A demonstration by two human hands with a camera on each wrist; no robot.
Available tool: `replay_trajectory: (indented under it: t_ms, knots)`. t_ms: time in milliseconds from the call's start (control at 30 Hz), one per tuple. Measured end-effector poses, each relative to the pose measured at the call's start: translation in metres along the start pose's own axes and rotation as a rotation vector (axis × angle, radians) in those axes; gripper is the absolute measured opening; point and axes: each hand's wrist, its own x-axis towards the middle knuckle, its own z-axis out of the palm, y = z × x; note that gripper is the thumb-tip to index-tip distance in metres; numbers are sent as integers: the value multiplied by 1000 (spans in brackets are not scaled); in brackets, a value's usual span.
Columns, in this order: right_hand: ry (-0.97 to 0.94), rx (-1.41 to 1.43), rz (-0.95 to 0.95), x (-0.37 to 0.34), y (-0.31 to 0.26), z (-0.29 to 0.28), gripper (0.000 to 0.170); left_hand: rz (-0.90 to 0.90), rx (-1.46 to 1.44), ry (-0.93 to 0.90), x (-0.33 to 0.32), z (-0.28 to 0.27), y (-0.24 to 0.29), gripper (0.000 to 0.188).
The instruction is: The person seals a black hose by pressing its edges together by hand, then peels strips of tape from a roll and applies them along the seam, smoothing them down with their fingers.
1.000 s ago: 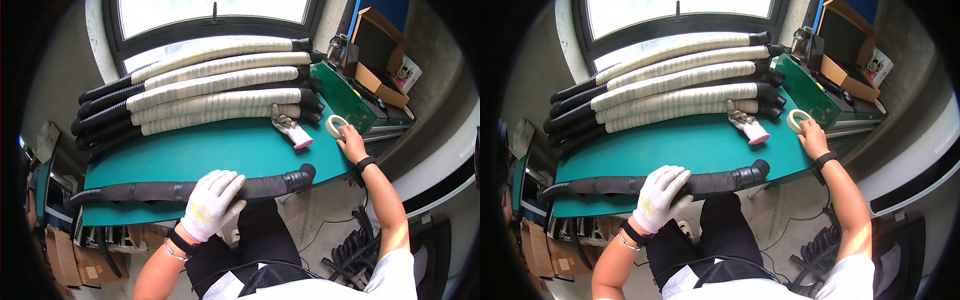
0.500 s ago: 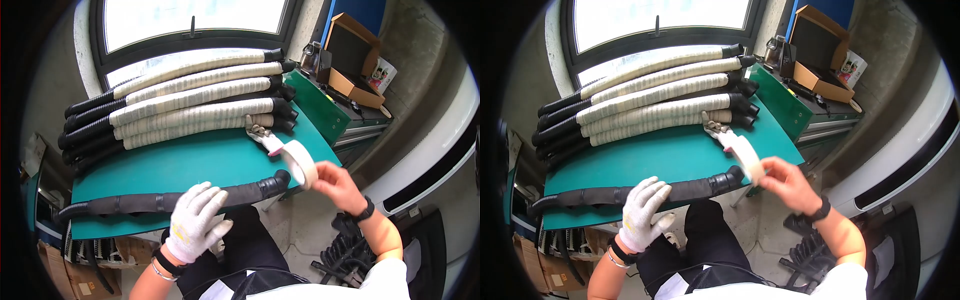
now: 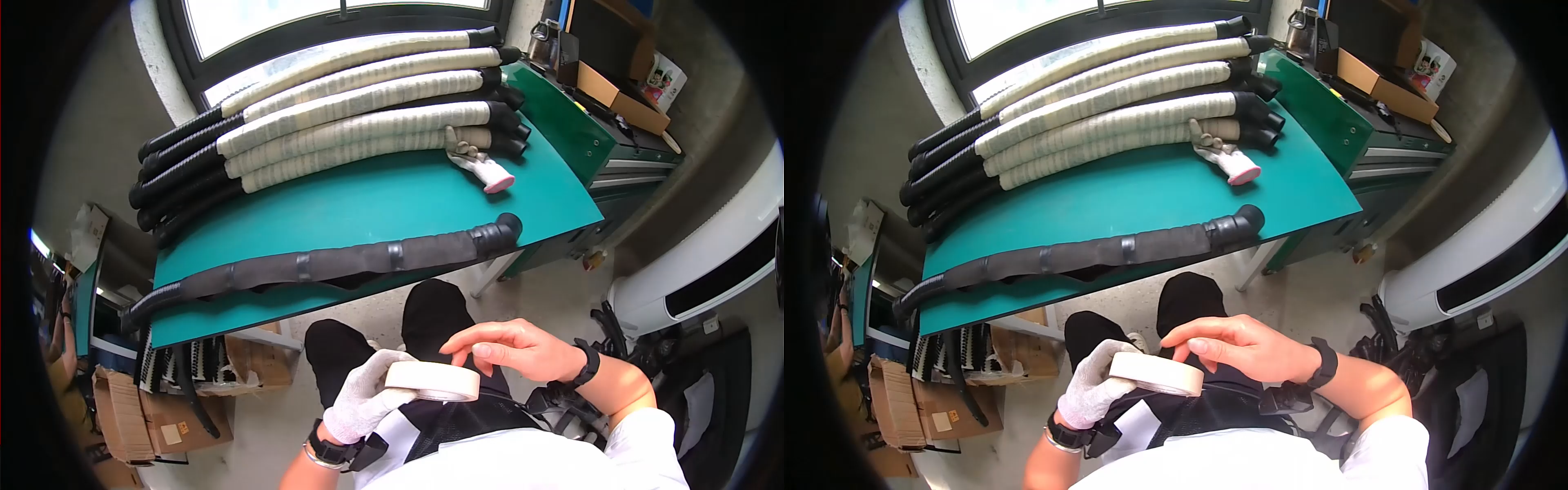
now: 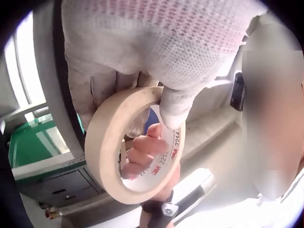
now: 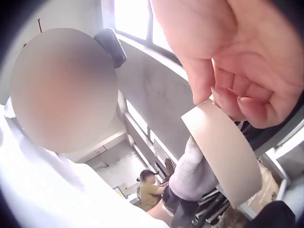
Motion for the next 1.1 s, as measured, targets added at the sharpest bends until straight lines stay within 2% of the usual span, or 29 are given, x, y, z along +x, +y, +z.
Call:
replay_trajectory:
  t_ms: [67, 100, 167, 233, 267, 400, 500, 533, 567, 667, 767, 833, 900, 933, 1033, 1100]
  knots:
    - [52, 8, -1, -3, 8, 4, 38, 9, -221, 58, -7, 4, -8, 44]
    - [42, 96, -80, 1, 19, 9, 38, 15, -333, 85, -9, 5, -14, 44]
    - [-58, -38, -49, -4, 21, 4, 42, 46, -353, 86, -10, 2, -25, 42]
    - [-41, -103, -115, -1, 26, 7, 44, 46, -469, 70, -7, 3, -32, 40]
    - [-30, -115, -125, 1, 27, 9, 44, 40, -491, 42, -6, -3, -48, 47]
    - [6, 54, -50, 9, 29, 13, 40, -95, -307, 117, 12, 13, -36, 79]
    - [52, 217, 68, 14, 23, 12, 38, 110, -82, 293, 15, 21, -38, 83]
    - [68, 279, 71, 18, 24, 12, 36, 170, -54, 373, 16, 22, -35, 80]
    - [67, 343, 73, 20, 25, 10, 36, 153, 77, 388, 11, 18, -28, 68]
    - [124, 483, 114, 25, 33, 6, 37, 350, 456, 235, 11, 10, -16, 48]
    - [144, 649, 147, 29, 36, 6, 36, 459, 718, 210, 16, 19, -13, 55]
    - [153, 682, 173, 32, 37, 9, 34, 457, 728, 187, 19, 23, -9, 44]
    - [170, 415, 176, 32, 32, 9, 29, 456, 725, 134, 20, 22, -17, 40]
    - [176, 280, 175, 32, 29, 10, 27, 439, 623, 163, 19, 25, -15, 34]
    - [414, -751, -343, 26, 28, 12, 21, 473, 570, 182, 18, 26, -13, 30]
    - [354, -743, -392, 22, 21, 19, 24, 408, 576, 217, 15, 28, -13, 29]
